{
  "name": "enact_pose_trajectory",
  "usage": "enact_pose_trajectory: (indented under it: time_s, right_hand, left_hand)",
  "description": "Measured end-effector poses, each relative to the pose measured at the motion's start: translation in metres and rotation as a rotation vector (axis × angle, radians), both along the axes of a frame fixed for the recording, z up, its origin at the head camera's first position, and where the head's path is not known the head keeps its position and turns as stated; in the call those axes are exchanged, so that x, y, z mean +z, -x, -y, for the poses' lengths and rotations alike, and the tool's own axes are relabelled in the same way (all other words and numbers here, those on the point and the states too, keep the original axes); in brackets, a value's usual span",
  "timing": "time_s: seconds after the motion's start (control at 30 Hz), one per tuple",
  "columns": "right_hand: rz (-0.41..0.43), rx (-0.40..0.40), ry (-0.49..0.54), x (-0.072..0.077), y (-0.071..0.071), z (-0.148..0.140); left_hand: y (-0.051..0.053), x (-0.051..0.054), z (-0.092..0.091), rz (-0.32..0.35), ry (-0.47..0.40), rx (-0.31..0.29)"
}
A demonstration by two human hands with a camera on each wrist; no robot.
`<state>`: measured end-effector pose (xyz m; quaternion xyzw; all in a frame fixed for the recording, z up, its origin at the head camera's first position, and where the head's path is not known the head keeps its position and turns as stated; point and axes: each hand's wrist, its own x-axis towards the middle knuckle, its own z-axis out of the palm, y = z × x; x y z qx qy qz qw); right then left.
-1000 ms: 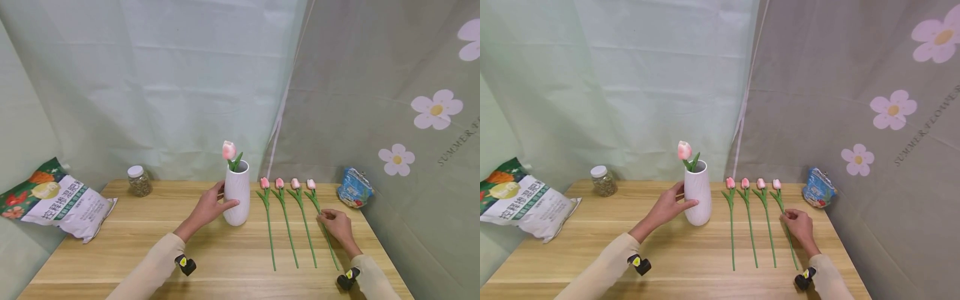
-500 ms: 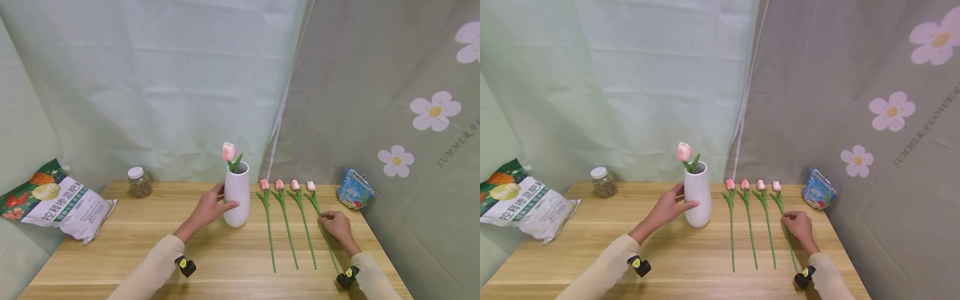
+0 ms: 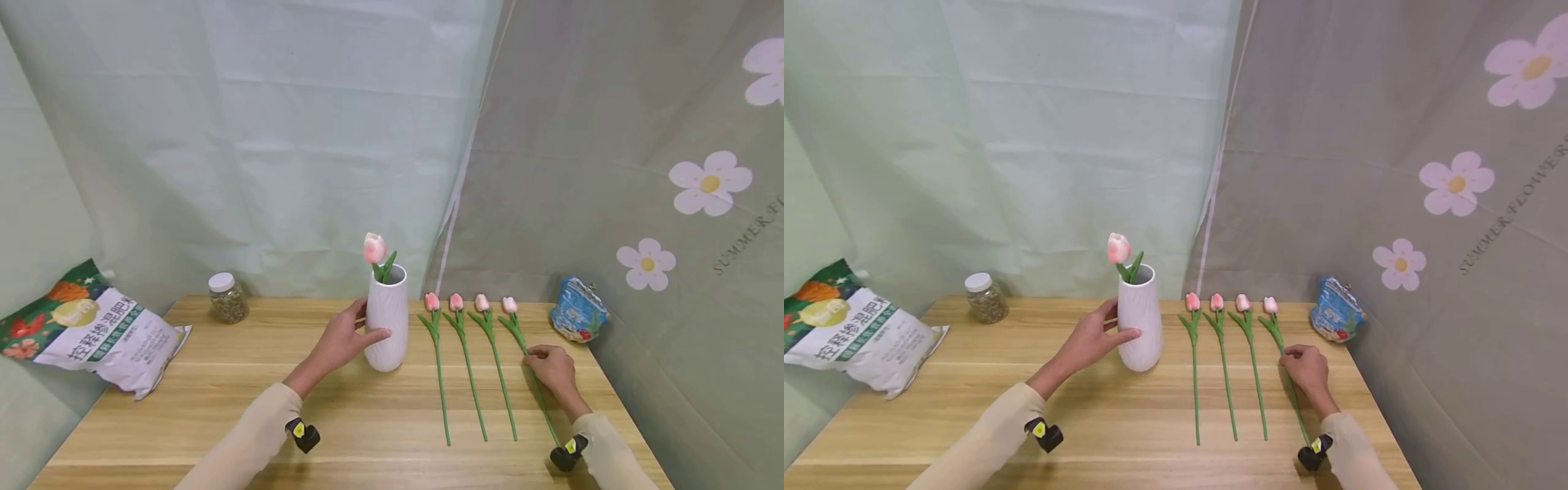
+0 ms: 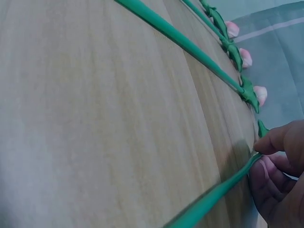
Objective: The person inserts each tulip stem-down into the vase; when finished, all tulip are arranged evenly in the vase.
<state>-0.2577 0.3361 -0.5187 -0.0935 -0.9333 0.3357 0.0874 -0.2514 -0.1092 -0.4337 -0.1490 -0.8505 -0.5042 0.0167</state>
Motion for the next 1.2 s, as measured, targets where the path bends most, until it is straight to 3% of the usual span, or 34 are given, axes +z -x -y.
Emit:
enact_pose_trajectory:
  time_s: [0.5,0.9,1.2]
  right_hand:
    - [-0.076,-0.054,0.037,0.022,-0.012,0.005]
    - [-0.141,-0.031,0.037,0.049,-0.015,0.009]
    - [-0.167,-0.042,0.125,0.065,-0.015,0.013]
  left_hand:
    - [0.000,0.000,0.000,-0.015,0.001,-0.006]
    - [0.001,-0.001,0.001,-0.025,-0.001,-0.017]
    - [0.002,-0.002,0.001,-0.017,0.003,-0.013]
